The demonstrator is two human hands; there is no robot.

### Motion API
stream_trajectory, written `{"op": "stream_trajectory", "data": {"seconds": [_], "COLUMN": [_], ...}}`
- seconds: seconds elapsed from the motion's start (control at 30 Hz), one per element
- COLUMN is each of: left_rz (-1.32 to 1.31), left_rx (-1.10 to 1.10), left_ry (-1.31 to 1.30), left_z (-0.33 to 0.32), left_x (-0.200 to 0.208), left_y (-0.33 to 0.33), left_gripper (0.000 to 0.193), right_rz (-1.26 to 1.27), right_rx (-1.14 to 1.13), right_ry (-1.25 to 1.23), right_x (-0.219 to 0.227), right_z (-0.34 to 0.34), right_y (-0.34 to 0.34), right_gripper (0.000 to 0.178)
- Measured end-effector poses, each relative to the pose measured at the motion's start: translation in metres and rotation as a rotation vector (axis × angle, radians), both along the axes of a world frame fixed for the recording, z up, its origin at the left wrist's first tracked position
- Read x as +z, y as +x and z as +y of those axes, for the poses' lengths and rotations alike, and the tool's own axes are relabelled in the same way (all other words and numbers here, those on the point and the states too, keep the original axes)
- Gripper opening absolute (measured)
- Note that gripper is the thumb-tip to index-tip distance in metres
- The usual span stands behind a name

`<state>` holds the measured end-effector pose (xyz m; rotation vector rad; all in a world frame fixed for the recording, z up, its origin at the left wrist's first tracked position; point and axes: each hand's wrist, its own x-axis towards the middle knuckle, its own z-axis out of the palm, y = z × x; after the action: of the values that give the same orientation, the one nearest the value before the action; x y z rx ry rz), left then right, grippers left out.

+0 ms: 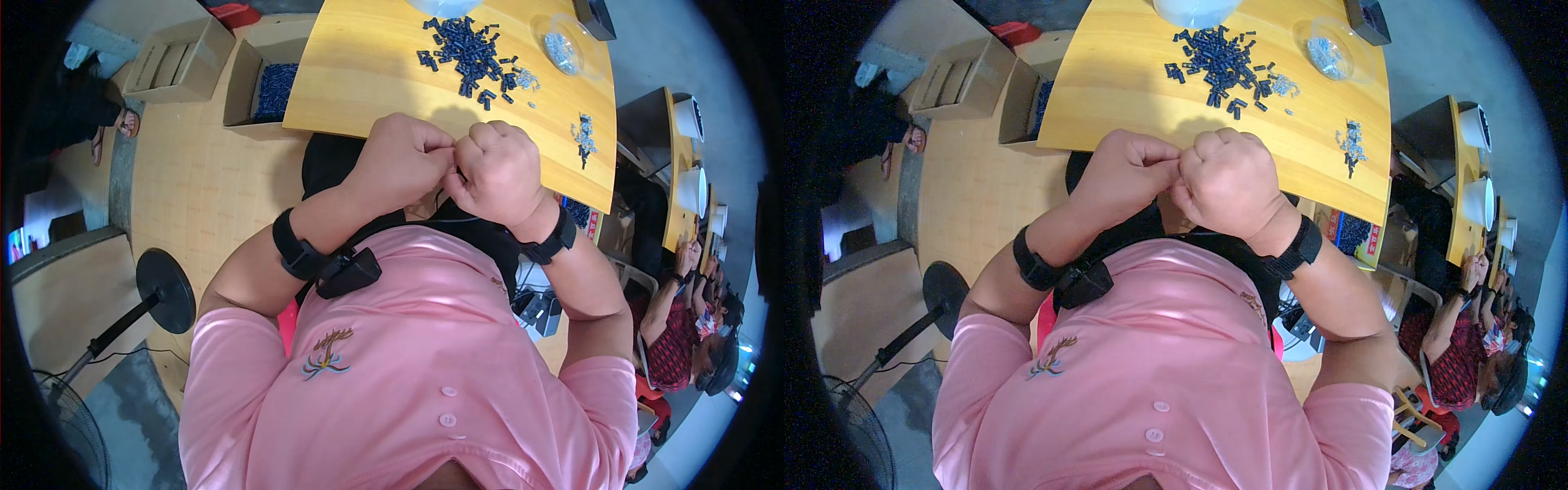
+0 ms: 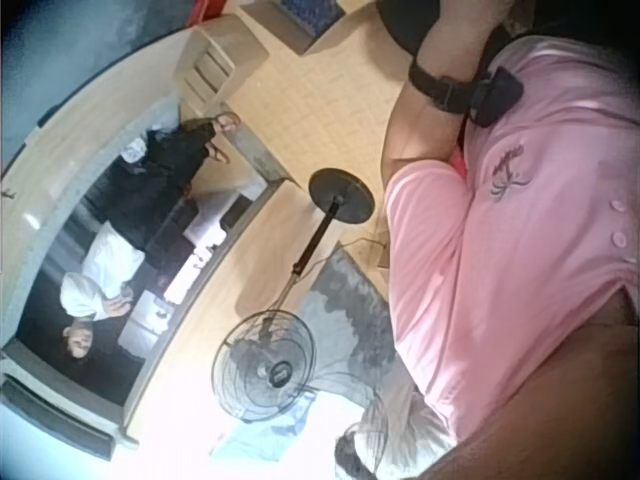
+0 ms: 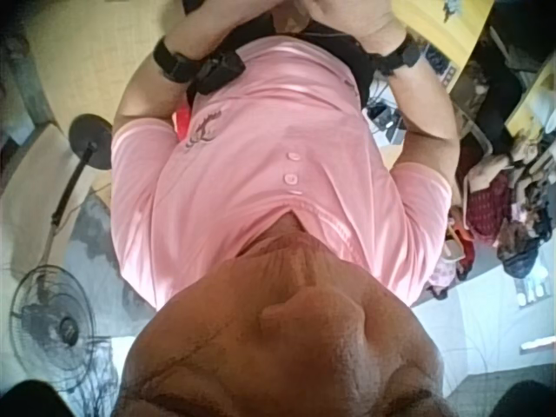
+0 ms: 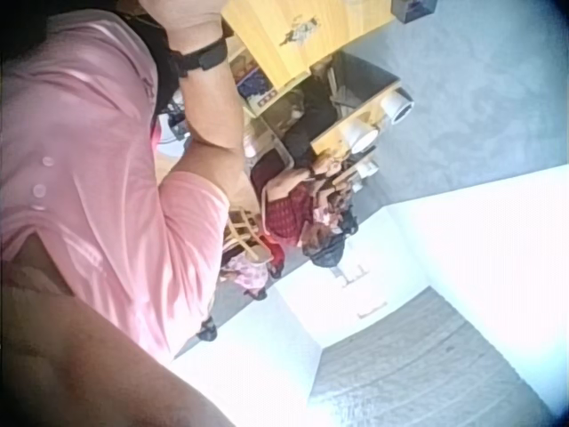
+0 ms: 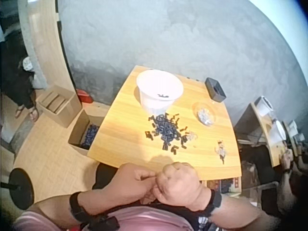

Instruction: Assembling small black and silver plastic or rubber components at a workstation.

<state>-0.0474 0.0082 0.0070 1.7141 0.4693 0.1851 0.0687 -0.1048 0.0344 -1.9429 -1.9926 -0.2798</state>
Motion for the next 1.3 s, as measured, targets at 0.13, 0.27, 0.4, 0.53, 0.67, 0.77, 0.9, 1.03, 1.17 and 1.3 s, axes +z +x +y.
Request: {"op": "stream_trajectory", "data": {"seconds": [0.13,0.27,0.4,0.53,0.67,0.77,0.9,1.03,1.17,1.3], "left_rz": [0.067,0.045,0.019,-0.056,0.086,0.094,-0.101,-0.191,-0.124,-0.092], "left_rx": [-0.008,-0.001,0.379,0.702,0.801,0.929,0.872,0.650,0.397,0.203], "left_ry": [-0.055,0.091,-0.004,-0.117,-0.129,-0.119,-0.219,-0.257,-0.276,-0.280], "left_z": [0.006,0.022,0.073,0.151,0.215,0.230,0.200,0.139,0.090,0.048], "left_x": [0.001,0.003,-0.003,-0.027,-0.062,-0.079,-0.066,-0.024,-0.008,-0.005], "left_y": [-0.006,-0.016,-0.042,-0.070,-0.072,-0.071,-0.055,-0.032,-0.002,0.026], "left_gripper": [0.017,0.018,0.019,0.026,0.031,0.030,0.028,0.027,0.026,0.027], "right_rz": [-0.055,0.007,0.258,0.301,0.325,0.324,0.318,0.301,0.395,0.432], "right_rx": [0.027,0.026,-0.042,-0.196,-0.234,-0.349,-0.426,-0.489,-0.604,-0.700], "right_ry": [-0.031,-0.075,-0.041,-0.089,-0.132,-0.137,-0.124,-0.074,0.055,0.139], "right_x": [-0.005,-0.010,-0.004,-0.018,-0.030,-0.031,-0.040,-0.045,-0.048,-0.050], "right_z": [0.003,0.010,0.012,-0.010,-0.030,-0.041,-0.053,-0.056,-0.054,-0.048], "right_y": [-0.006,-0.010,-0.011,0.003,0.011,0.012,0.020,0.043,0.079,0.108], "right_gripper": [0.017,0.020,0.021,0.019,0.014,0.013,0.012,0.012,0.012,0.012]}}
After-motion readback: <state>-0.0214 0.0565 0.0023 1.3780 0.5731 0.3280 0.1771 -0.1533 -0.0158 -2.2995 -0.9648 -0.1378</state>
